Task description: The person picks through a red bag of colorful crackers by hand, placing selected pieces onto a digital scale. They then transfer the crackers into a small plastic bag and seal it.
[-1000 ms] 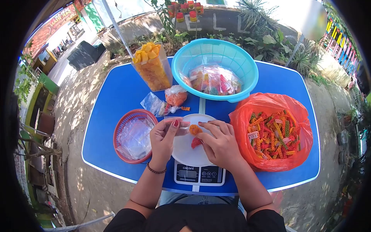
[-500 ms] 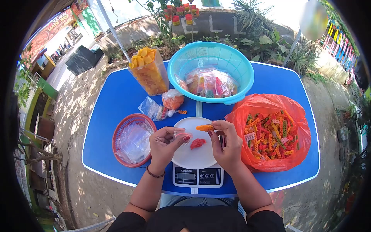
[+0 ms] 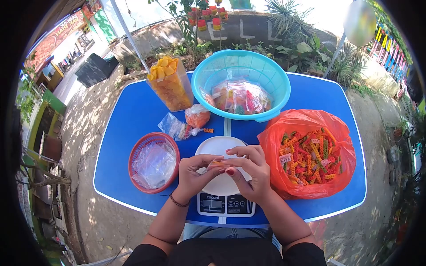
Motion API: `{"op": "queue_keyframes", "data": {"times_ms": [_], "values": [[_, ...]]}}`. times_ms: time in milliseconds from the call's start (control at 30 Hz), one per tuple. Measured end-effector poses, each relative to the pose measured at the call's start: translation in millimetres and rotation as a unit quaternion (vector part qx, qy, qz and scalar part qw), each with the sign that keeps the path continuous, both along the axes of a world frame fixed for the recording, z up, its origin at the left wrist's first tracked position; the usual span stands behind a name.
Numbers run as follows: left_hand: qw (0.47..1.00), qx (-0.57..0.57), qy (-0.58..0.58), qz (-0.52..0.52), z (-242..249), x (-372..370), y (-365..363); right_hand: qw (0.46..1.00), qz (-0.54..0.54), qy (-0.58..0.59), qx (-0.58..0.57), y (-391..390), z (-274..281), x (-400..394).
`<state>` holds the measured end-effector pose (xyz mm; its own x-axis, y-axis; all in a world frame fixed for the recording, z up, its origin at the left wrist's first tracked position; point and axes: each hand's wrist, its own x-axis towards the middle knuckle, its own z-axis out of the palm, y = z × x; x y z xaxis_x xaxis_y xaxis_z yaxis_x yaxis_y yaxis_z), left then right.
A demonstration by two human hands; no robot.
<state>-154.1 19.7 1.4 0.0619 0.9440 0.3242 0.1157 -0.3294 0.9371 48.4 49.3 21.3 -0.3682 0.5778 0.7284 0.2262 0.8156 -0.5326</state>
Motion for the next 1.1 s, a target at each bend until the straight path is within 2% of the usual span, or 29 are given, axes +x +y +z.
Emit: {"op": "queue_keyframes", "data": {"times_ms": [100, 200, 300, 400, 467, 600, 700, 800, 1000, 1100], "values": [[0.993, -0.035, -0.115, 0.017, 0.4, -0.5, 1.2, 0.979, -0.062, 0.088, -0.173, -7.6, -3.6, -7.3], [0.969, -0.076, -0.234, 0.033, -2.0, -5.7, 5.8, 0.976, -0.091, -0.166, -0.111, -3.2, 0.4, -4.6], [0.941, -0.125, -0.315, 0.028, -1.0, -9.3, 8.8, 0.970, -0.087, -0.223, -0.043, -0.3, -6.6, -5.7], [0.917, -0.149, -0.369, 0.008, 1.0, -9.4, 8.7, 0.976, -0.060, -0.198, -0.071, 3.7, -9.6, -2.9], [0.912, -0.144, -0.384, -0.008, 1.3, -9.2, 9.2, 0.979, -0.042, -0.132, -0.151, 5.7, -16.3, -2.0], [0.951, -0.117, -0.287, -0.002, -1.5, -7.1, 5.8, 0.971, -0.064, 0.000, -0.232, 3.9, -8.1, 0.4], [0.970, -0.110, -0.216, -0.027, 0.0, -8.0, 2.9, 0.928, -0.032, 0.263, -0.261, 0.1, -15.7, -6.1], [0.969, -0.117, -0.211, -0.057, 5.2, -1.9, 0.8, 0.929, -0.007, 0.313, -0.199, -5.2, -12.8, -5.2], [0.975, -0.118, -0.169, -0.088, 1.5, -0.8, -0.9, 0.949, 0.047, 0.261, -0.170, -7.0, -24.0, -5.9], [0.970, -0.127, -0.181, -0.103, 0.7, -0.4, -1.6, 0.977, 0.026, 0.159, -0.141, -5.9, -15.9, -6.0]]}}
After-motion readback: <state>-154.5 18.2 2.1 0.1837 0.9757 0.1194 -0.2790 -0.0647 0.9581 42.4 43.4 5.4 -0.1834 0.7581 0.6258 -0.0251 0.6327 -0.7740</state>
